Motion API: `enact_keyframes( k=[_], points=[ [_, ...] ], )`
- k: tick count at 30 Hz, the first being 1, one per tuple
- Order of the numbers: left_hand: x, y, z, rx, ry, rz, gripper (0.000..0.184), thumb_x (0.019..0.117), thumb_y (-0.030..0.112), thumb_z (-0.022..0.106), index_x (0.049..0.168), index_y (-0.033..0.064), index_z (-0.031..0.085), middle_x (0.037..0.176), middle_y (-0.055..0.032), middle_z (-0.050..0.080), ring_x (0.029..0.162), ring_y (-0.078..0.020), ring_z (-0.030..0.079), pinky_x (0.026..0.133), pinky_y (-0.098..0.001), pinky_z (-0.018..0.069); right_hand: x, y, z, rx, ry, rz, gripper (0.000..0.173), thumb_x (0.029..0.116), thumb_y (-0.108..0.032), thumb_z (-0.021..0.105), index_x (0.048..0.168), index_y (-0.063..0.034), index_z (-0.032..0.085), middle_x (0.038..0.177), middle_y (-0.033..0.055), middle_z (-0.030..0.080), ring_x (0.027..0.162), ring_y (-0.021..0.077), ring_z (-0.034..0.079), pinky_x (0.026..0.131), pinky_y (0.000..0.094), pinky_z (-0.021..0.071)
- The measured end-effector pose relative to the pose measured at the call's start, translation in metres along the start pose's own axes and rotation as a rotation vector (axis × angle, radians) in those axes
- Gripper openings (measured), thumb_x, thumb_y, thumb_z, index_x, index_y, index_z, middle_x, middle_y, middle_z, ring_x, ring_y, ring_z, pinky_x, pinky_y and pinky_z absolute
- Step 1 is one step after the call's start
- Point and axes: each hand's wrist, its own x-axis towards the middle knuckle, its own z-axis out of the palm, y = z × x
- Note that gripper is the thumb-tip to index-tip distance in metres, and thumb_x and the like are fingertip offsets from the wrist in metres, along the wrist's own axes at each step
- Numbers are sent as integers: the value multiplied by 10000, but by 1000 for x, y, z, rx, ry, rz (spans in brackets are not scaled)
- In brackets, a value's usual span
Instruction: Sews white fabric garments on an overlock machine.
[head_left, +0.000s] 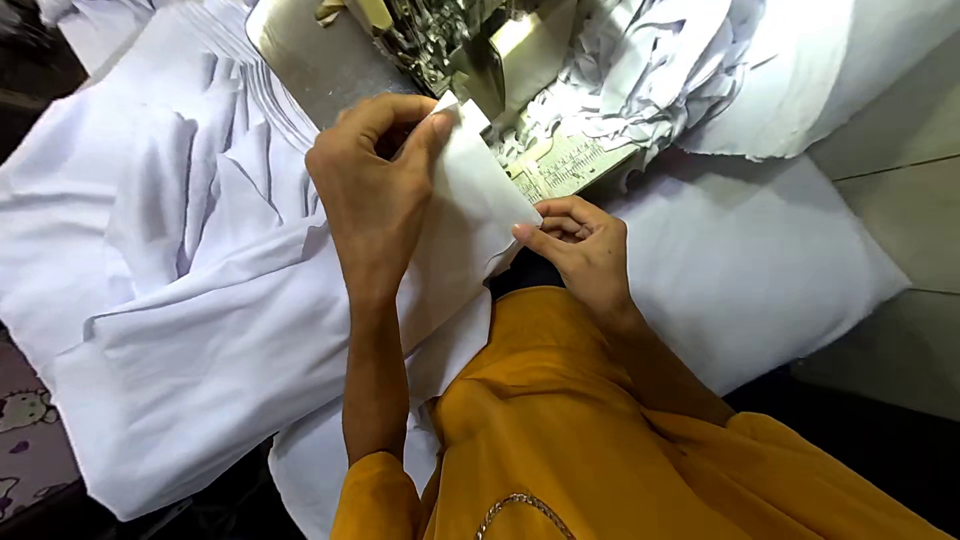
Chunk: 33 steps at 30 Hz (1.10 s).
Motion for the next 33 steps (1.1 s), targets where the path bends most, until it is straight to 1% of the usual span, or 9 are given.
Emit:
enact_keyframes(
  k=[3,8,12,19,22,26,28,30,33],
  points=[
    [0,-2,0,-7,20,12,135,956,264,728,1011,150,776,926,53,740,807,15,660,726,-171,525,-1,-2,-1,-15,-21,10,264,905,-117,789,1150,-108,692,815,-17,731,638,54,664,550,192,550],
    [-1,-2,3,2,48,21,135,937,257,750,1000,140,774,916,41,732,806,5,646,720,-174,506,0,-6,-6,-45,-50,19,216,926,-128,767,1134,-100,714,791,-31,737,579,28,629,478,165,492],
    [-1,0,7,-7,75,23,130,922,223,761,994,114,770,918,16,732,843,-29,654,757,-199,514,2,-5,-8,-37,-67,23,203,925,-134,768,1118,-97,721,799,-38,740,589,26,626,493,165,492],
    [-7,13,9,155,118,65,266,922,178,750,1123,41,645,1038,-82,671,937,-193,641,783,-327,533,-1,-10,-9,-49,-75,11,177,904,-136,773,1067,-87,724,760,-61,713,587,10,603,524,150,493],
    [-26,22,7,368,78,178,186,990,191,668,1129,77,716,1141,-121,643,1031,-300,581,817,-435,452,-5,-14,-10,-55,-85,9,175,907,-140,757,1066,-77,719,773,-73,718,596,-15,601,541,130,493],
    [-39,19,17,497,153,172,264,1007,226,641,1238,161,752,1286,-89,661,1186,-300,565,963,-483,407,-11,-16,-13,-54,-88,-14,164,922,-153,740,1056,-60,718,799,-61,738,626,-15,628,573,137,520],
    [-48,16,19,477,80,131,393,1040,281,559,1411,180,644,1455,-111,567,1352,-318,484,1089,-537,353,-13,-16,-13,-44,-72,-32,163,922,-153,740,1044,-46,718,800,-51,738,629,-7,630,570,141,520],
    [-54,12,22,401,20,103,472,1076,309,441,1520,169,524,1590,-109,443,1509,-307,337,1211,-606,207,-13,-16,-12,-35,-53,-50,154,926,-144,735,1038,-39,717,803,-48,736,632,-3,633,568,142,521],
    [-56,10,25,316,-37,68,542,1109,315,255,1599,124,384,1680,-60,310,1586,-281,163,1238,-680,38,-10,-15,-10,-6,-39,-65,143,921,-120,730,1036,-37,713,803,-45,734,627,-2,629,563,143,520]
  ],
)
